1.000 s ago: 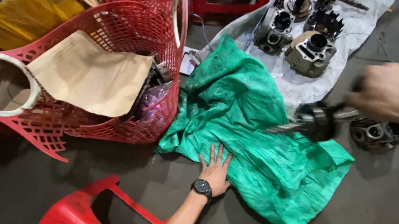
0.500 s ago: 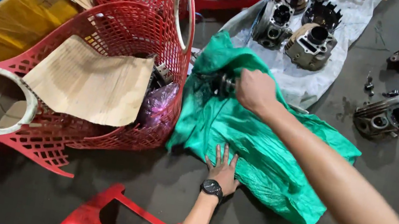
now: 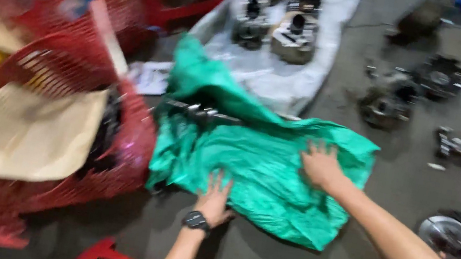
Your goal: Unpacking motorcycle engine components from bags and baskets and arranging them on the floor.
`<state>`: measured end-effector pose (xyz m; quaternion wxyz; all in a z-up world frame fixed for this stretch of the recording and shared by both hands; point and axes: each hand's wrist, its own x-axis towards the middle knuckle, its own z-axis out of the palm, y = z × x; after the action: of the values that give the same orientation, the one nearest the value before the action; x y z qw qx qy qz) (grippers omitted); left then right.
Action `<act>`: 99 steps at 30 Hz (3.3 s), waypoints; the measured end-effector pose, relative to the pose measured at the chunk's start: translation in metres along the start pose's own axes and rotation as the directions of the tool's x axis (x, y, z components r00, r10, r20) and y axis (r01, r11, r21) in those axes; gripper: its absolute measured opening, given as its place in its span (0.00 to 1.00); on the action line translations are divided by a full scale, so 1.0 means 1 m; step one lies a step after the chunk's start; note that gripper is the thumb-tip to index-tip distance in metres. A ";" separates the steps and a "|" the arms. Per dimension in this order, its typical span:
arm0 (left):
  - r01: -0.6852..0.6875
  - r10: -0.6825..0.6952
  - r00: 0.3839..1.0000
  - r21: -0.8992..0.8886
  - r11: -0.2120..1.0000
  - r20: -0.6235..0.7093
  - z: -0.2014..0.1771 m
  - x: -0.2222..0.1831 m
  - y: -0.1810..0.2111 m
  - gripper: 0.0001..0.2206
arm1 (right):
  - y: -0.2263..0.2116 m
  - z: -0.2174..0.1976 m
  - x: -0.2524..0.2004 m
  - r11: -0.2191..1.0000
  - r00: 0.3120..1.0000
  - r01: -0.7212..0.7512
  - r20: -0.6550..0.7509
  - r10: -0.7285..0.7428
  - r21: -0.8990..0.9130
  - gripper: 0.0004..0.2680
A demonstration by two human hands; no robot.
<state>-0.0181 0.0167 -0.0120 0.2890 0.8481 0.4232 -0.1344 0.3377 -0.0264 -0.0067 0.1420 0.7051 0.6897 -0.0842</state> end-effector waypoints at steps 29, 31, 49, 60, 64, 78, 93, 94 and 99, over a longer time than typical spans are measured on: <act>0.101 -0.107 0.994 0.150 0.983 0.030 -0.015 -0.012 -0.006 0.44 | 0.222 -0.124 -0.053 0.857 0.948 -0.203 -0.313 0.051 -0.473 0.40; 0.083 -0.088 0.996 0.166 0.983 0.021 -0.015 -0.013 -0.001 0.45 | 0.193 -0.155 -0.081 0.896 0.896 -0.213 -0.444 0.020 -0.389 0.44; -0.039 0.000 0.996 0.411 0.911 0.094 0.014 -0.032 0.015 0.41 | -0.157 -0.183 0.023 0.929 0.805 0.368 -0.516 -0.292 0.048 0.15; -0.153 0.164 0.986 0.216 0.964 -0.035 0.120 0.068 -0.129 0.50 | 0.195 -0.026 -0.083 0.904 0.639 -0.066 -0.678 0.364 0.423 0.08; -0.376 0.381 0.864 0.080 0.923 -0.329 0.162 0.092 -0.186 0.48 | 0.308 0.001 -0.182 0.796 0.491 -0.311 -0.629 0.602 0.520 0.07; -0.277 0.282 0.808 0.089 0.957 -0.517 0.144 0.069 -0.217 0.37 | 0.310 0.030 -0.126 0.825 0.886 -0.406 -0.391 0.250 -0.392 0.09; -0.058 0.040 0.949 -0.048 0.997 -0.314 0.022 -0.011 -0.069 0.29 | 0.370 0.021 -0.148 0.943 0.829 -0.331 -0.487 0.276 -0.029 0.16; -0.053 0.030 0.944 -0.061 0.997 -0.329 0.017 -0.010 -0.049 0.29 | 0.376 0.019 -0.159 0.946 0.829 -0.320 -0.496 0.257 -0.044 0.16; -0.104 0.066 0.937 -0.093 0.990 -0.343 -0.037 -0.038 0.023 0.23 | 0.356 0.024 -0.186 0.580 0.509 -0.347 -0.372 0.776 0.737 0.20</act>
<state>-0.0234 0.0042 0.0441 0.2636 0.8589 0.4363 0.0498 0.6873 -0.2134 0.0591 -0.3136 0.8848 0.3440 0.0232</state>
